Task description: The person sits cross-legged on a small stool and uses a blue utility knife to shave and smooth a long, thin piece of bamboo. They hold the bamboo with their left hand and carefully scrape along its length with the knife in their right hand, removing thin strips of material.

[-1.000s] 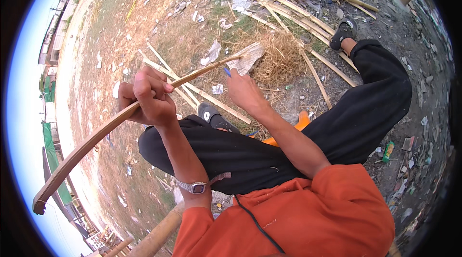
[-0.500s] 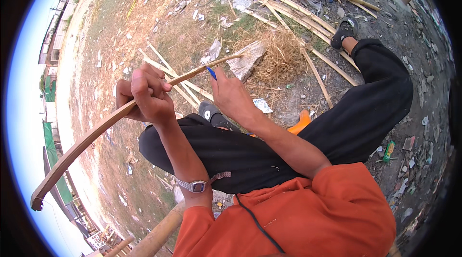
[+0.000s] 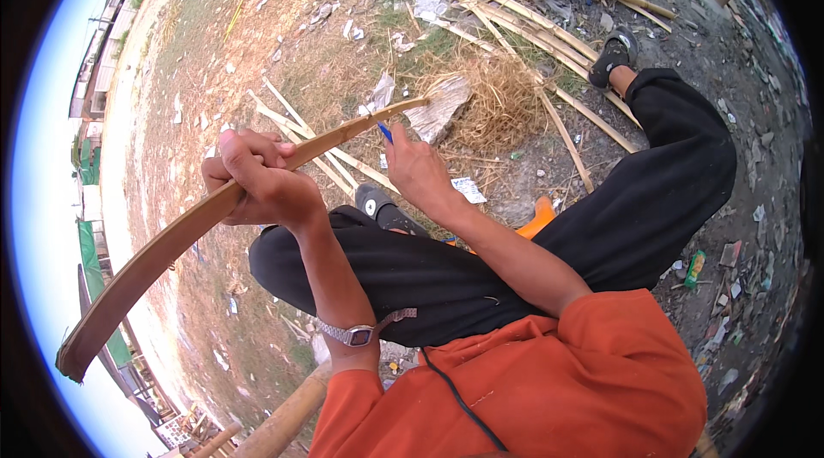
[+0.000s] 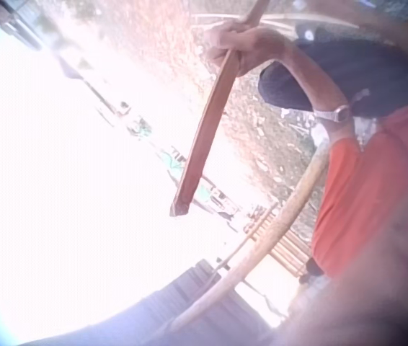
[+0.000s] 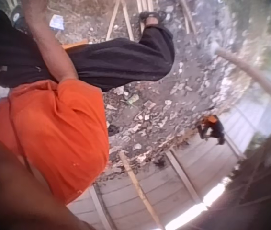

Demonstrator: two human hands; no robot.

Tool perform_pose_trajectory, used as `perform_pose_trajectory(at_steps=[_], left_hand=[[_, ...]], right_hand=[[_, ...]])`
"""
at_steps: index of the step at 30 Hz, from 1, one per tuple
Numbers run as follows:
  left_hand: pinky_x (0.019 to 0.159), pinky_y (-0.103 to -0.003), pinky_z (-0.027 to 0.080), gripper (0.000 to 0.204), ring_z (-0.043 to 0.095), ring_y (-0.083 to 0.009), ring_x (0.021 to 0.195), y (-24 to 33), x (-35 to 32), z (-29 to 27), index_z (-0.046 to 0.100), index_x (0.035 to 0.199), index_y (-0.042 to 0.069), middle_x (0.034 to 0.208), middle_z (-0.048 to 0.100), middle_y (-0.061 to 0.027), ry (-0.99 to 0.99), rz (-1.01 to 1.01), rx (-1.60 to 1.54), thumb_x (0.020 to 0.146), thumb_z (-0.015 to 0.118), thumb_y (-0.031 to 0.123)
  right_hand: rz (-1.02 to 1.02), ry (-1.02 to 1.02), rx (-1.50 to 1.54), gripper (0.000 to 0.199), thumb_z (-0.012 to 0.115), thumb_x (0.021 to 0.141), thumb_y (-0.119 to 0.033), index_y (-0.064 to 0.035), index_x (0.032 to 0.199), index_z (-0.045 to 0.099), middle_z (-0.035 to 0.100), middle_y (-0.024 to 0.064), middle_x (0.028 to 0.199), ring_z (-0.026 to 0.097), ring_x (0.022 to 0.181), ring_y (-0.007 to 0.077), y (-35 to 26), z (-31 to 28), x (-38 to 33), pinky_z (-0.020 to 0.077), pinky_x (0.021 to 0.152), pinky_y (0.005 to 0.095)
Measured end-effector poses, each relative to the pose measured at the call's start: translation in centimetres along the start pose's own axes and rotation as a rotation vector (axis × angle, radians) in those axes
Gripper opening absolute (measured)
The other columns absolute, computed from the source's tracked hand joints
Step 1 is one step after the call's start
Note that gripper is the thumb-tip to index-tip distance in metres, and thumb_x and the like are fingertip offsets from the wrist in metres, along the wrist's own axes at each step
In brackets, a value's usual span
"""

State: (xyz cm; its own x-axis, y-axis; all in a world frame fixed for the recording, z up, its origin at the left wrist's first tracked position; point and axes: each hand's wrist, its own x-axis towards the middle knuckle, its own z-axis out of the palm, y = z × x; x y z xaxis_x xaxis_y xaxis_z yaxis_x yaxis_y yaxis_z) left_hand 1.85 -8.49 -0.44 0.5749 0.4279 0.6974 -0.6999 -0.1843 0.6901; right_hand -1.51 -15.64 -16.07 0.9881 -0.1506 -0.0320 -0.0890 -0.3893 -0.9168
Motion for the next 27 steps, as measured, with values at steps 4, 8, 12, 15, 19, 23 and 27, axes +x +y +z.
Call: perform_pose_trajectory(at_steps=[4, 8, 12, 15, 19, 23, 27], left_hand=[[0.036, -0.021, 0.038, 0.034, 0.037, -0.0070, 0.036, 0.0, -0.2, 0.0, 0.031, 0.059, 0.011, 0.041, 0.036, -0.0011, 0.001, 0.017, 0.002, 0.088, 0.047, 0.003], [0.036, -0.021, 0.038, 0.034, 0.036, -0.0072, 0.036, 0.4, -0.3, 0.3, 0.030, 0.060, 0.011, 0.041, 0.035, -0.0014, -0.024, -0.004, -0.034, 0.088, 0.048, 0.003], [0.036, -0.022, 0.038, 0.033, 0.036, -0.0075, 0.036, 0.0, -0.2, -0.2, 0.031, 0.061, 0.010, 0.041, 0.036, -0.0014, -0.045, 0.009, -0.056, 0.089, 0.047, 0.003], [0.037, -0.022, 0.037, 0.033, 0.036, -0.0078, 0.036, -0.2, -0.5, -0.3, 0.031, 0.061, 0.010, 0.041, 0.036, -0.0014, -0.077, 0.034, -0.051, 0.089, 0.047, 0.003], [0.045, -0.024, 0.040, 0.036, 0.035, -0.0084, 0.036, 0.3, -0.4, -0.1, 0.031, 0.059, 0.013, 0.041, 0.033, -0.0006, -0.097, 0.009, -0.066, 0.088, 0.049, 0.004], [0.049, -0.025, 0.041, 0.037, 0.035, -0.0085, 0.037, 0.8, -0.9, 0.7, 0.031, 0.058, 0.014, 0.041, 0.032, -0.0003, -0.107, -0.018, -0.044, 0.088, 0.049, 0.004], [0.049, -0.025, 0.041, 0.037, 0.036, -0.0083, 0.038, 0.3, -0.5, 0.5, 0.031, 0.058, 0.014, 0.042, 0.033, -0.0003, -0.106, -0.004, -0.059, 0.087, 0.050, 0.004]], right_hand=[[-0.043, -0.066, -0.008, 0.018, 0.043, 0.092, -0.018, -0.0004, 0.097, 0.040, 0.055, 0.0308, 0.062, 0.055, 0.061, 0.0502, -2.2, -1.8, -0.7, 0.0436, 0.055, 0.0570], [0.017, -0.001, -0.031, 0.020, 0.043, 0.092, -0.020, -0.0011, 0.098, 0.041, 0.056, 0.0317, 0.064, 0.056, 0.064, 0.0513, -0.3, -0.7, -0.2, 0.0442, 0.056, 0.0571], [0.014, -0.026, -0.072, 0.021, 0.041, 0.093, -0.023, -0.0022, 0.098, 0.042, 0.057, 0.0313, 0.066, 0.057, 0.066, 0.0514, -0.7, -1.1, -0.2, 0.0448, 0.061, 0.0578], [0.017, -0.081, -0.070, 0.022, 0.041, 0.093, -0.023, -0.0012, 0.098, 0.043, 0.059, 0.0303, 0.070, 0.058, 0.068, 0.0504, -1.5, -2.0, -0.4, 0.0453, 0.063, 0.0568], [0.152, -0.113, -0.139, 0.022, 0.041, 0.092, -0.016, 0.0034, 0.100, 0.045, 0.060, 0.0313, 0.080, 0.060, 0.079, 0.0473, 1.6, -1.4, 0.6, 0.0476, 0.072, 0.0530], [0.272, -0.223, -0.250, 0.023, 0.043, 0.090, -0.013, 0.0075, 0.101, 0.047, 0.061, 0.0308, 0.087, 0.061, 0.085, 0.0445, 5.2, -1.4, 0.8, 0.0493, 0.075, 0.0496], [0.225, -0.200, -0.221, 0.025, 0.044, 0.089, -0.013, 0.0089, 0.100, 0.047, 0.061, 0.0302, 0.086, 0.061, 0.085, 0.0439, 1.5, -2.3, 0.4, 0.0497, 0.076, 0.0488]])
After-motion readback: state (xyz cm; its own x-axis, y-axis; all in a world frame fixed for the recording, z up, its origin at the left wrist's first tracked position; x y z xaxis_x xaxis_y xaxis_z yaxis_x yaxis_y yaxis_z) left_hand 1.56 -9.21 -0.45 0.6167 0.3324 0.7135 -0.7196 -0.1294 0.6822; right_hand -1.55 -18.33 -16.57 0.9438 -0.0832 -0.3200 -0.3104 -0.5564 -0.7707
